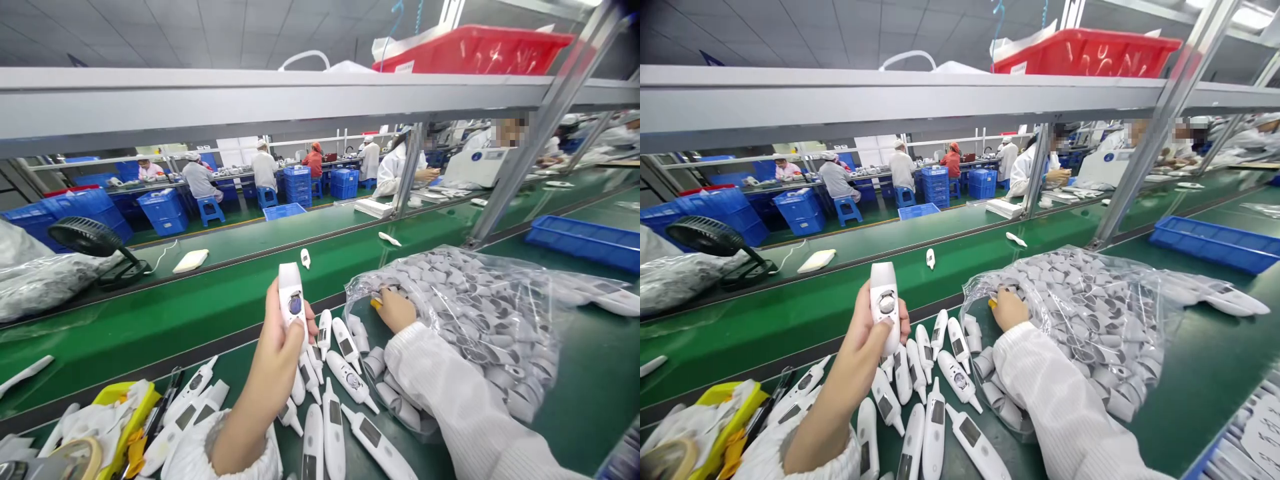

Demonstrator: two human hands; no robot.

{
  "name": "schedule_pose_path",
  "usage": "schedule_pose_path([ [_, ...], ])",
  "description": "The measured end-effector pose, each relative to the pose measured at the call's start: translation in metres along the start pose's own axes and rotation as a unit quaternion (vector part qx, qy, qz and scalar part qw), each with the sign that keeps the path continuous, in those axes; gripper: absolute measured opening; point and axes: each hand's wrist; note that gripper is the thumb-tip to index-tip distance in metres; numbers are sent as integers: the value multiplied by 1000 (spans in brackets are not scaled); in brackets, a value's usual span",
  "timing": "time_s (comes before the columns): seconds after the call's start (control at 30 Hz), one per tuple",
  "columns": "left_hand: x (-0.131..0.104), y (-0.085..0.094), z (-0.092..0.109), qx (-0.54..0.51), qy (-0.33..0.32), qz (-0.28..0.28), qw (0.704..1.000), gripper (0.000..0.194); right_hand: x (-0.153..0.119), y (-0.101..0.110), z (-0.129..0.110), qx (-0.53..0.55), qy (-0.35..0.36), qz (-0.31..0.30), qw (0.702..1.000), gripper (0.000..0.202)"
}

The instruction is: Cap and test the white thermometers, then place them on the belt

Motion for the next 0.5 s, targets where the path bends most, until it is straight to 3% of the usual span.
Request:
schedule_pose_path([
  [0.1,4,3,-7,165,-84,83,979,62,-13,13,11,30,30,5,999,27],
  [0.23,10,3,-16,348,-182,193,899,56,-34,21,33,88,47,34,994,49],
  [0.33,30,5,-29,451,-134,159,868,51,-46,16,49,125,42,43,990,54],
  [0.4,57,11,-46,486,-78,105,864,48,-54,11,56,166,52,52,983,51],
  [0.5,106,28,-82,525,9,75,848,33,-69,6,55,269,72,95,956,41],
])
Point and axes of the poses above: each hand's wrist, its own x-axis towards the middle knuckle, its own y-axis out of the back of the hand, z = x × y, and after that the axes turned 9 degrees about z, right-handed
